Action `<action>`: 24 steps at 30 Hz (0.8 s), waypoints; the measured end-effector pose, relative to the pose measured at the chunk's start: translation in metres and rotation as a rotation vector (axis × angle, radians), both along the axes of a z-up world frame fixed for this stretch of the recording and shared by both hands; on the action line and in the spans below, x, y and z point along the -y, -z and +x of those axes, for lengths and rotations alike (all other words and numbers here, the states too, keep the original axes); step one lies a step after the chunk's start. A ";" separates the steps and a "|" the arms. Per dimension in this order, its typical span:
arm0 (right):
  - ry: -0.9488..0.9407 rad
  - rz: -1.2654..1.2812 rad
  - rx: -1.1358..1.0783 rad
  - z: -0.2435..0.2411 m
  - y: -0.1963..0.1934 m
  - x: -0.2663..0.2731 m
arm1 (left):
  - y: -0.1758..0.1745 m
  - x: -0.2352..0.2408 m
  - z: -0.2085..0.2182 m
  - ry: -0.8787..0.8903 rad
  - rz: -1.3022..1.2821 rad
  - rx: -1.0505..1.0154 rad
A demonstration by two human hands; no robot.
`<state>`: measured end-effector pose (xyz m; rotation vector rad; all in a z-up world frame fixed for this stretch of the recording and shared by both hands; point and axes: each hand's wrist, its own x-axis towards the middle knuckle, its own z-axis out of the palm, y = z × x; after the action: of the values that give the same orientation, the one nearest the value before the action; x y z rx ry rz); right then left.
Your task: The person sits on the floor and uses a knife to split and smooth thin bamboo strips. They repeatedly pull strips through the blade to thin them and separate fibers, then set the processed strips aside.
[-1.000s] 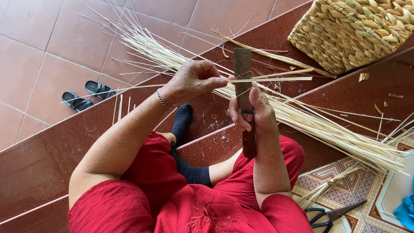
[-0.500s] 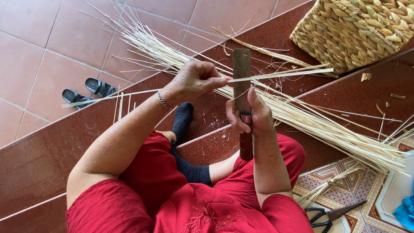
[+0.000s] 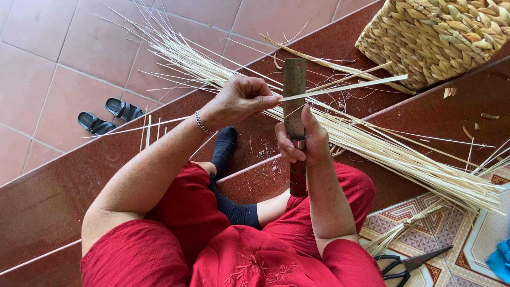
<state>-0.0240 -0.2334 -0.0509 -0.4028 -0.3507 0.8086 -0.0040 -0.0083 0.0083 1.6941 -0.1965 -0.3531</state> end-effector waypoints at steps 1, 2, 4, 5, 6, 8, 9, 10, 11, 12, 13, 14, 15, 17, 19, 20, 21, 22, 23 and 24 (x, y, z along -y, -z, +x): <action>0.006 -0.004 0.010 0.000 0.000 -0.001 | -0.001 0.000 0.000 0.000 0.017 -0.003; 0.031 -0.018 0.021 -0.001 -0.001 -0.002 | -0.002 0.000 0.000 0.000 0.033 -0.007; 0.080 -0.049 0.045 -0.003 -0.003 -0.003 | -0.003 0.000 -0.001 0.004 0.019 -0.020; 0.099 -0.069 0.049 -0.003 -0.004 -0.004 | -0.003 0.000 -0.001 0.006 0.012 -0.027; 0.118 -0.089 0.054 -0.004 -0.005 -0.004 | -0.002 0.000 -0.001 0.004 0.017 -0.011; 0.147 -0.114 0.064 -0.004 -0.007 -0.005 | 0.000 0.000 -0.001 -0.002 0.030 0.022; 0.158 -0.119 0.068 -0.005 -0.009 -0.005 | 0.001 -0.001 0.000 0.003 0.030 0.032; 0.169 -0.124 0.071 -0.006 -0.010 -0.006 | 0.002 -0.001 0.000 0.008 0.029 0.042; 0.172 -0.135 0.067 -0.006 -0.011 -0.006 | 0.003 -0.001 0.000 0.013 0.028 0.051; 0.176 -0.146 0.063 -0.007 -0.012 -0.007 | 0.004 0.000 0.000 0.014 0.024 0.042; 0.178 -0.157 0.059 -0.006 -0.013 -0.007 | 0.005 0.000 0.000 0.013 0.020 0.033; 0.176 -0.154 0.054 -0.006 -0.013 -0.007 | 0.006 0.000 0.000 0.013 0.016 0.024; 0.175 -0.151 0.049 -0.006 -0.014 -0.007 | 0.007 -0.001 0.000 0.009 0.028 0.012; 0.167 -0.134 0.028 -0.006 -0.013 -0.007 | 0.009 -0.001 0.000 0.000 0.052 -0.013; 0.153 -0.105 -0.005 -0.006 -0.011 -0.009 | 0.013 -0.001 0.001 -0.002 0.040 0.012; 0.163 -0.123 0.004 -0.005 -0.010 -0.009 | 0.015 -0.001 0.001 -0.003 0.034 0.026; 0.176 -0.139 0.013 -0.002 -0.009 -0.010 | 0.017 -0.001 0.002 -0.025 0.033 -0.005; 0.190 -0.155 0.021 0.000 -0.009 -0.010 | 0.019 0.000 0.003 -0.047 0.031 -0.036; 0.198 -0.202 0.005 0.001 -0.009 -0.007 | 0.021 0.001 0.004 -0.068 0.029 -0.067; 0.206 -0.248 -0.012 0.003 -0.010 -0.003 | 0.022 0.001 0.006 -0.027 0.133 0.113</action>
<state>-0.0211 -0.2301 -0.0407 -0.6550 -0.1931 0.6536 0.0018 -0.0089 -0.0134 1.8479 -0.2379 -0.2549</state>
